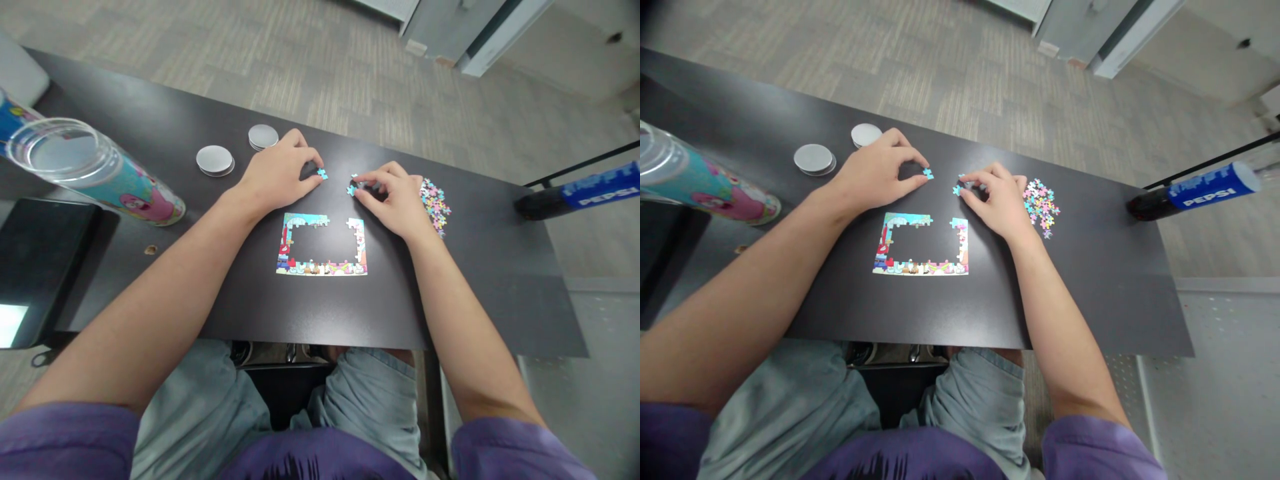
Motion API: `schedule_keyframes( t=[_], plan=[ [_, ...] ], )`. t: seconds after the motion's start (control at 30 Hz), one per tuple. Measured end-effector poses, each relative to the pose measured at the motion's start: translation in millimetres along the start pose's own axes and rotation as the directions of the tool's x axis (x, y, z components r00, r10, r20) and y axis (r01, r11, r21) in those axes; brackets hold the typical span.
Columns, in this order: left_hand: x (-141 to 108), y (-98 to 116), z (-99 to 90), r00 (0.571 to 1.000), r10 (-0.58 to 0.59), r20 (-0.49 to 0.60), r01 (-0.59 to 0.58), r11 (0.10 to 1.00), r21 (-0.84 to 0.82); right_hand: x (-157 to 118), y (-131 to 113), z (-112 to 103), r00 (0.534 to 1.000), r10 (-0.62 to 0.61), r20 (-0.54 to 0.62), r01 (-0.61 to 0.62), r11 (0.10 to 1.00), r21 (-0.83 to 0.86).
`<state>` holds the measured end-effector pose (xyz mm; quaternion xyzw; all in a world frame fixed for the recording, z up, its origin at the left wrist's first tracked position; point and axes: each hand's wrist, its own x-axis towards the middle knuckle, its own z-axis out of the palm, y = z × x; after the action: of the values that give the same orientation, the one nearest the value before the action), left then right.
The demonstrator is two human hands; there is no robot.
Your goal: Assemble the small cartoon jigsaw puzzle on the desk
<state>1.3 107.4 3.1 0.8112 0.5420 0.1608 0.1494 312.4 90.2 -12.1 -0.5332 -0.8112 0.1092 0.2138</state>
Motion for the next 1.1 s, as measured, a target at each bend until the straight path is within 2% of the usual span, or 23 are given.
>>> schedule_keyframes(
  t=[0.1, 0.3, 0.57, 0.77, 0.93, 1.1],
  plan=[
    [1.0, -0.8, 1.1, 0.999, 0.036, 0.003, -0.036, 0.999, -0.005, 0.6, 1.9, -2.0, 1.000, -0.002, 0.008, 0.002, 1.000, 0.020],
    [1.1, 0.2, 5.1, 0.995, 0.096, 0.000, -0.096, 0.995, -0.011, 2.9, 2.8, 1.9, 0.994, 0.081, -0.072, -0.080, 0.997, 0.015],
    [2.8, -7.7, 12.4, 0.986, 0.159, -0.059, -0.162, 0.985, -0.055, 0.4, -5.1, 0.6, 0.999, -0.032, 0.028, 0.031, 0.999, 0.026],
    [2.8, -8.3, 13.0, 0.985, 0.159, -0.071, -0.162, 0.986, -0.029, 3.4, 5.1, 10.0, 0.993, 0.080, -0.083, -0.077, 0.996, 0.036],
    [2.7, -8.0, 11.8, 0.986, 0.153, -0.064, -0.154, 0.988, -0.013, 7.5, 7.0, 17.3, 0.990, 0.122, -0.070, -0.118, 0.991, 0.061],
    [1.2, -6.1, 10.2, 0.988, 0.146, -0.055, -0.145, 0.989, 0.013, 9.6, 15.6, 10.9, 0.989, 0.144, -0.036, -0.138, 0.981, 0.139]
  ],
)
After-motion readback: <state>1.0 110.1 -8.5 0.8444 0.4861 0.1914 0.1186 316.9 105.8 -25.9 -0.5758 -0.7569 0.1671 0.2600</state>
